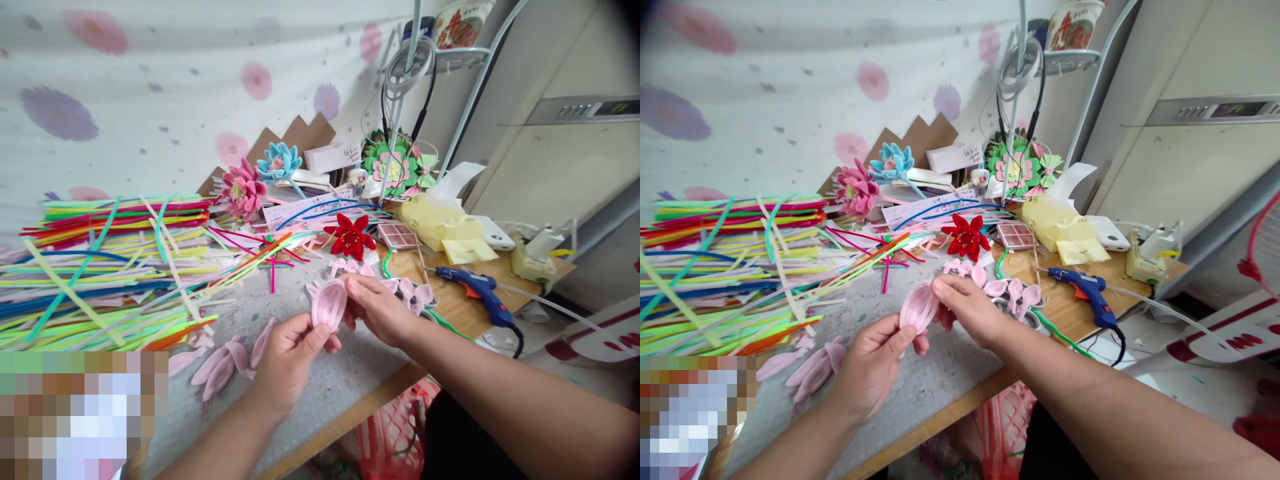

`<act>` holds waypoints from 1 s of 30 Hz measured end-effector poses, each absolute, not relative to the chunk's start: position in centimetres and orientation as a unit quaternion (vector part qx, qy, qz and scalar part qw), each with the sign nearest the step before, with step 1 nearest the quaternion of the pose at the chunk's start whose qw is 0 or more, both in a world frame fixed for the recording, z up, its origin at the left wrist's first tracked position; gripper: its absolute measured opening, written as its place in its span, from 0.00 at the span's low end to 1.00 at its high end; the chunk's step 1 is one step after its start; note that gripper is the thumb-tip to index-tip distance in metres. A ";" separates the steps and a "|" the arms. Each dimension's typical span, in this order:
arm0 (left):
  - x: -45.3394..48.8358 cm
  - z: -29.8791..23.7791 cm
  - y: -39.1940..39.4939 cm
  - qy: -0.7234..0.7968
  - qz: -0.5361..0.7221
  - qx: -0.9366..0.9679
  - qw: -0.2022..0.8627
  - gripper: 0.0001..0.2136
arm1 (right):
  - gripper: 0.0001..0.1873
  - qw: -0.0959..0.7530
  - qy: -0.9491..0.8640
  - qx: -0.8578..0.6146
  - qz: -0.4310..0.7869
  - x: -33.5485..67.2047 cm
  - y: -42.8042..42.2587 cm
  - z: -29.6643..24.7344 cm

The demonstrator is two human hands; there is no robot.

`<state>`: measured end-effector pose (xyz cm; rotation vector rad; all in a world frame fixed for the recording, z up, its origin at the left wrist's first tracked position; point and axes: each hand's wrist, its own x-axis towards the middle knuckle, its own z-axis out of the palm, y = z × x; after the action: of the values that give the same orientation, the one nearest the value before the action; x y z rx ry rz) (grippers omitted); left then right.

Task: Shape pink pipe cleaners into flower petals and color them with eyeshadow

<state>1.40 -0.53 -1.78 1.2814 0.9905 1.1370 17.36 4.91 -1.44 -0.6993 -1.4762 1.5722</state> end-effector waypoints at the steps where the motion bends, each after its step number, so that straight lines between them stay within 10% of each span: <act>1: 1.4 -1.8 -0.5 0.426 0.490 0.536 0.539 0.09 | 0.22 0.415 -0.581 -0.282 0.640 17.5 4.9 -1.5; 30: 0.7 -2.2 0.9 0.511 0.480 0.591 0.398 0.05 | 0.08 0.242 -0.769 -0.423 0.413 16.4 3.5 -0.7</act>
<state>0.65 0.85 -2.23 1.4973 1.2937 1.2164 16.41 3.50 -0.74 -1.1572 -2.1029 1.1285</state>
